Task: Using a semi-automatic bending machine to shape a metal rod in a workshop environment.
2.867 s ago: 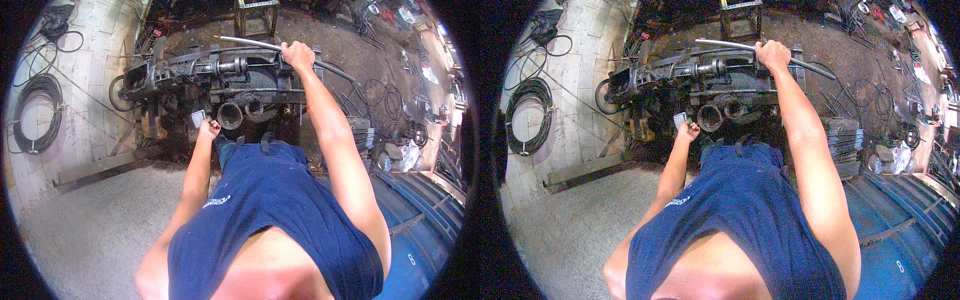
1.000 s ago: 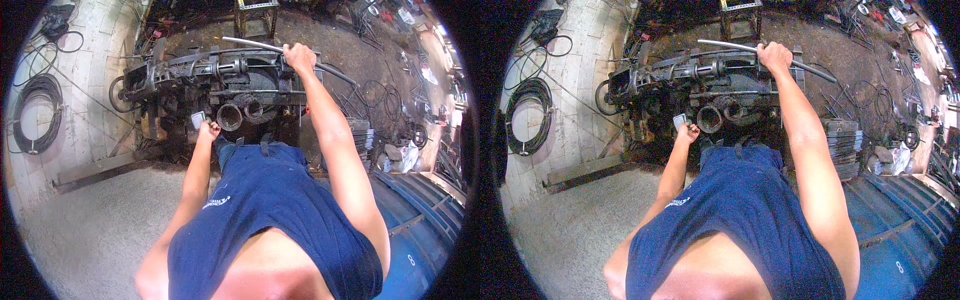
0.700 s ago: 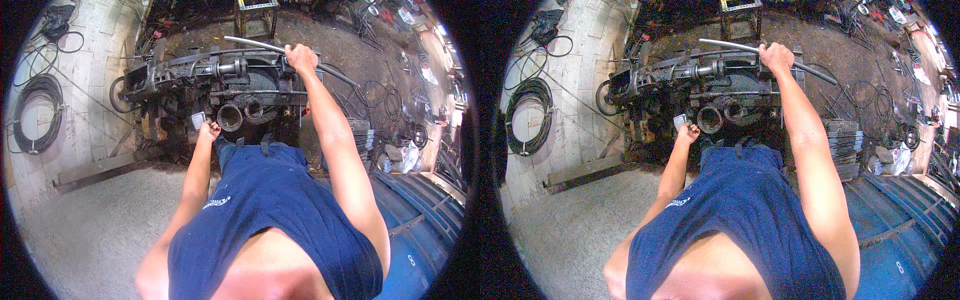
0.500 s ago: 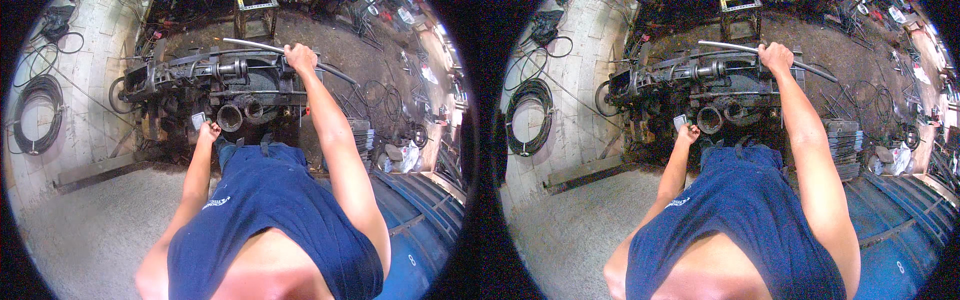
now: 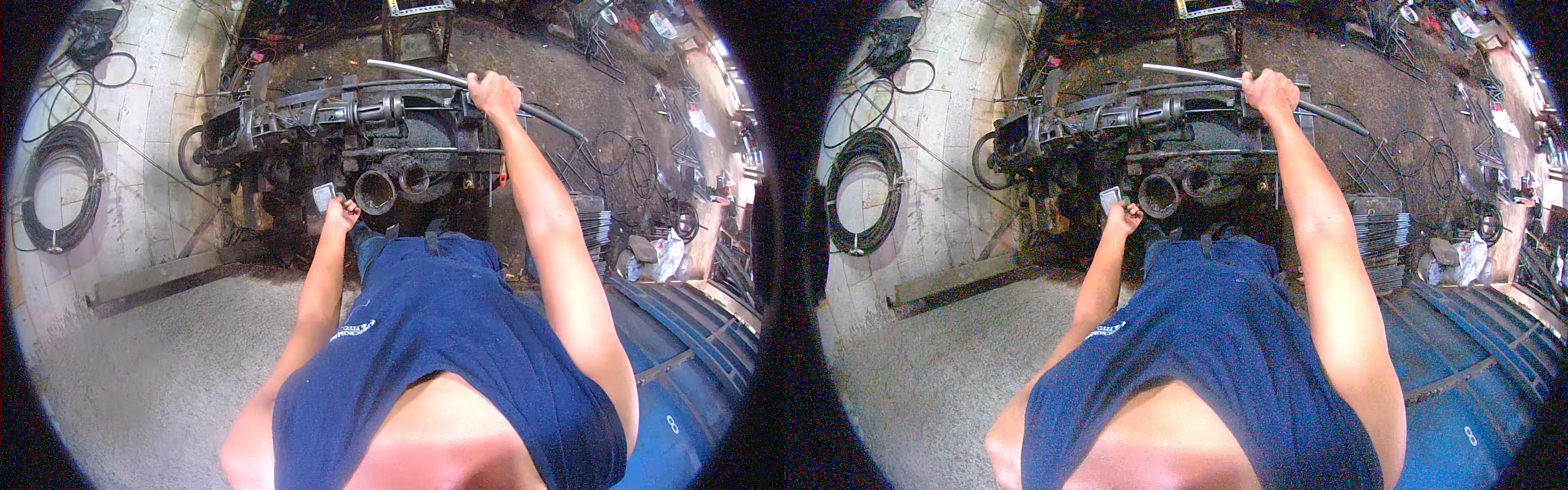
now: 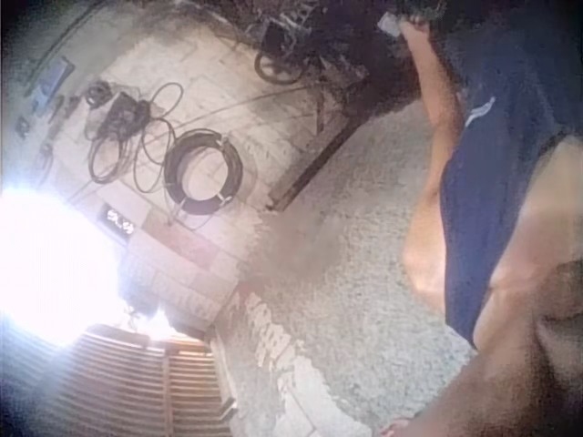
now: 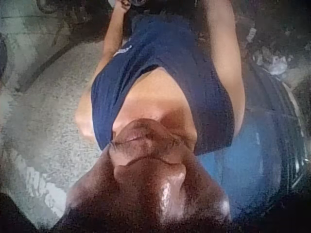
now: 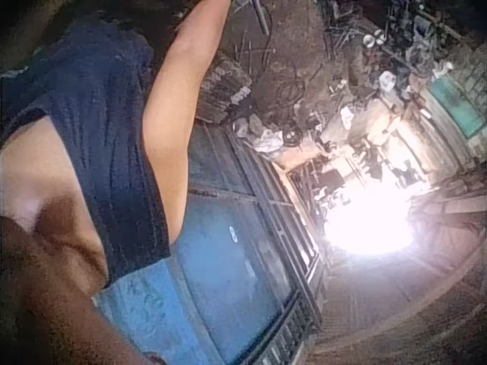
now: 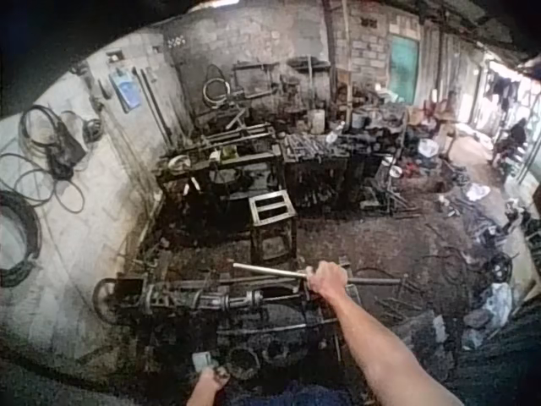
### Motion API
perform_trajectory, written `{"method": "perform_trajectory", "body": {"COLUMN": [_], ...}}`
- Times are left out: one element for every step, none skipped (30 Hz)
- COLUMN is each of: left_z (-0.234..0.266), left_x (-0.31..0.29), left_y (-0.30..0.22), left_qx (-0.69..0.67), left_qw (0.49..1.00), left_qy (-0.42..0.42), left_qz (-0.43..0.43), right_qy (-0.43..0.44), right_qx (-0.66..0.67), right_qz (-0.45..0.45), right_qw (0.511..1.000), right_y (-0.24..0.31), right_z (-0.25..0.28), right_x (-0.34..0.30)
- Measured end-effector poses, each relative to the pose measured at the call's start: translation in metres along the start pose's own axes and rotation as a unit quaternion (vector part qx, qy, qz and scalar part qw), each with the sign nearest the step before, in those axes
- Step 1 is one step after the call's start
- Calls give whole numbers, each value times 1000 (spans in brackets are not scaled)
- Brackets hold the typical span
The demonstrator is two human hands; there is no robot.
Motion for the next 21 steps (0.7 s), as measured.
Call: {"method": "perform_trajectory", "body": {"left_z": [1,2,1,0,0,0,-1,0,0,0,0,1,2,1,-1,-1,0,1,1,2,3], "left_x": [1,2,1,1,1,1,0,0,0,0,-1,0,0,1,2,2,3,3,4,5,6], "left_y": [0,1,2,2,2,1,1,1,1,0,0,1,1,1,2,3,3,3,3,3,3], "left_qx": [-1,-8,-15,-14,-10,-6,-5,-1,3,2,5,7,6,-1,-6,-6,-5,-5,-5,-13,-20], "left_qw": [1000,1000,1000,1000,1000,1000,1000,1000,1000,1000,1000,1000,1000,1000,1000,1000,1000,1000,1000,1000,1000], "left_qy": [0,2,4,4,-2,-7,-6,-12,-18,-18,-14,-11,-12,-4,5,5,3,-1,-1,-4,-7], "left_qz": [0,2,5,5,4,3,3,2,1,0,0,0,0,6,12,12,14,16,16,9,3], "right_qy": [9,18,18,19,21,20,22,23,23,13,3,3,8,13,13,13,13,13,11,10,10], "right_qx": [-1,-2,-3,-5,-6,-6,-11,-15,-15,-14,-13,-13,-14,-16,-16,-20,-23,-23,-23,-24,-24], "right_qz": [-1,-2,-3,-3,-3,-3,-2,0,1,1,1,1,0,-1,-1,0,1,2,2,2,2], "right_qw": [1000,1000,1000,1000,1000,1000,1000,1000,1000,1000,1000,1000,1000,1000,1000,1000,1000,1000,1000,1000,1000], "right_y": [1,2,2,4,4,4,4,3,2,0,-2,-1,0,1,2,3,3,3,3,3,3], "right_z": [0,0,0,-1,-2,-3,-4,-6,-5,-3,-2,0,1,1,1,0,0,0,1,2,3], "right_x": [-1,-1,-2,-2,-1,0,1,2,3,3,3,1,0,-2,-2,-1,-1,-1,-2,-2,-2]}}
Point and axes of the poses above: each hand's wrist, its own x-axis towards the middle knuckle, its own z-axis out of the back of the hand, y = z × x, the point moved 9 cm from there along x, towards the middle knuckle, and after that the axes turned 13 degrees about -z, right-handed, at the moved point
